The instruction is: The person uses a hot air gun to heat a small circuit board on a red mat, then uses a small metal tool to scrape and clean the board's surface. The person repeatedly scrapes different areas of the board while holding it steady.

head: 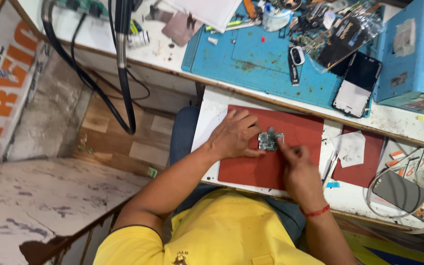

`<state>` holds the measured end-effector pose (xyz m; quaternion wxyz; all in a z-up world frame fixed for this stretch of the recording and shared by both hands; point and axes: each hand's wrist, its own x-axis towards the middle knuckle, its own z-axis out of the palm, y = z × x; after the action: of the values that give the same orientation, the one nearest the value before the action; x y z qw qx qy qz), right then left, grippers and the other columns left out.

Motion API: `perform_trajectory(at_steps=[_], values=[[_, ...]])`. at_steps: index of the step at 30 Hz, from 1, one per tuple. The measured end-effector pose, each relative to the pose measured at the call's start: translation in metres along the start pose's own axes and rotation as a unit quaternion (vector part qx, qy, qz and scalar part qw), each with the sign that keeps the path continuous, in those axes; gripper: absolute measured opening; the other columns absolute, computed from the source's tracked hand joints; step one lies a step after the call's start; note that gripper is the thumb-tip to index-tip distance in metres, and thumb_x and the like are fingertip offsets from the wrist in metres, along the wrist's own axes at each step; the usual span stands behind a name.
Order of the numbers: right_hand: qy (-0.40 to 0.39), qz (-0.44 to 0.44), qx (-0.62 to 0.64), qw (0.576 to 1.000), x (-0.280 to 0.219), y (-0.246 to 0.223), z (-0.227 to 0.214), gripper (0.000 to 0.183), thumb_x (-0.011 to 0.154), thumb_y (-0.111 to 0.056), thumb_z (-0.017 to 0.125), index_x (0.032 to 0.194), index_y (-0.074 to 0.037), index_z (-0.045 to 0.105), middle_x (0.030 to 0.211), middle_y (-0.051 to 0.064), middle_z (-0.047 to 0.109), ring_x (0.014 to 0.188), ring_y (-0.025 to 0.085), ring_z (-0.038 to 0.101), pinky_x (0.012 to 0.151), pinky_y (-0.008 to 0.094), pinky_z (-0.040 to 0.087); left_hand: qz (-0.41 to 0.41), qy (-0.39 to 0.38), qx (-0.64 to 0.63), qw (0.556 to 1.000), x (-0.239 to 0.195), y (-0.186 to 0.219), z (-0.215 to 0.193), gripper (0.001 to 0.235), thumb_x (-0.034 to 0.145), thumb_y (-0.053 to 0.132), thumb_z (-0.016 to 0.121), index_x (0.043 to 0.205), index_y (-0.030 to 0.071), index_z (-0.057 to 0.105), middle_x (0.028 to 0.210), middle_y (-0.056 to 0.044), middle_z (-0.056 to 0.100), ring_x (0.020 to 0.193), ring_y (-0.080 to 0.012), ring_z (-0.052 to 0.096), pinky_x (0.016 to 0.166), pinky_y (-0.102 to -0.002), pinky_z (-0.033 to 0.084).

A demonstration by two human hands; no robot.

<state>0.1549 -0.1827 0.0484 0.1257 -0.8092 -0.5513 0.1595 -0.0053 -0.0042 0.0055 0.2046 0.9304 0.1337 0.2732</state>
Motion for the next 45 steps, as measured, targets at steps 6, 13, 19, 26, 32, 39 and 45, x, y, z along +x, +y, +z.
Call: perform_trajectory(at_steps=[6,13,19,26,32,39,45], values=[[0.023,-0.033,0.029,0.999,0.000,0.001,0.006,0.063,0.088,0.001,0.054,0.146,-0.024,0.058,0.111,0.016,0.061,0.080,0.039,0.068,0.066,0.049,0.056,0.010,0.012,0.008,1.000,0.001,-0.003,0.002,0.047,0.067,0.048,0.090,0.085,0.010,0.068,0.091,-0.003,0.055,0.094,-0.0232,0.053,0.080,-0.042,0.041],[-0.068,-0.018,0.012,0.997,-0.001,0.004,0.001,0.066,0.085,0.001,0.055,0.144,-0.028,0.058,0.110,0.014,0.063,0.075,0.039,0.069,0.067,0.051,0.056,0.004,0.020,0.000,1.000,0.000,-0.002,0.004,0.045,0.065,0.046,0.090,0.086,0.011,0.069,0.091,-0.002,0.054,0.093,-0.0224,0.054,0.078,-0.041,0.040],[-0.054,-0.056,0.040,0.996,0.000,0.002,-0.003,0.064,0.085,0.000,0.058,0.143,-0.026,0.059,0.108,0.015,0.063,0.078,0.040,0.068,0.065,0.050,0.056,0.001,0.015,-0.004,1.000,0.001,-0.003,0.002,0.047,0.064,0.046,0.090,0.089,0.011,0.069,0.092,-0.002,0.055,0.094,-0.0228,0.054,0.080,-0.041,0.041],[-0.012,-0.014,0.022,1.000,-0.003,0.004,-0.001,0.067,0.085,0.002,0.056,0.145,-0.027,0.058,0.109,0.016,0.062,0.075,0.039,0.068,0.064,0.049,0.056,-0.011,-0.003,0.005,1.000,0.000,0.000,0.003,0.047,0.066,0.046,0.090,0.091,0.011,0.070,0.094,-0.001,0.057,0.094,-0.0218,0.054,0.080,-0.042,0.042],[0.013,0.004,-0.005,1.000,-0.004,0.007,0.001,0.061,0.091,-0.001,0.057,0.146,-0.027,0.057,0.110,0.015,0.063,0.074,0.039,0.068,0.063,0.049,0.056,-0.028,-0.031,-0.021,0.999,0.004,0.001,-0.001,0.054,0.066,0.050,0.090,0.096,0.010,0.070,0.098,-0.005,0.057,0.098,-0.0271,0.053,0.083,-0.044,0.044],[0.026,-0.030,0.016,0.999,-0.009,0.008,0.007,0.064,0.087,0.000,0.057,0.145,-0.025,0.057,0.110,0.016,0.062,0.073,0.038,0.068,0.063,0.048,0.057,-0.030,-0.033,-0.006,0.999,0.004,0.002,0.000,0.049,0.070,0.048,0.089,0.098,0.012,0.071,0.101,-0.004,0.059,0.100,-0.0264,0.054,0.085,-0.045,0.044],[0.012,-0.013,-0.011,1.000,-0.001,0.005,0.004,0.060,0.091,-0.002,0.057,0.145,-0.026,0.057,0.107,0.013,0.062,0.070,0.037,0.067,0.059,0.047,0.056,-0.032,-0.043,-0.021,0.998,0.005,0.001,-0.003,0.053,0.069,0.049,0.089,0.102,0.011,0.070,0.104,-0.004,0.060,0.101,-0.0273,0.054,0.086,-0.045,0.044]])
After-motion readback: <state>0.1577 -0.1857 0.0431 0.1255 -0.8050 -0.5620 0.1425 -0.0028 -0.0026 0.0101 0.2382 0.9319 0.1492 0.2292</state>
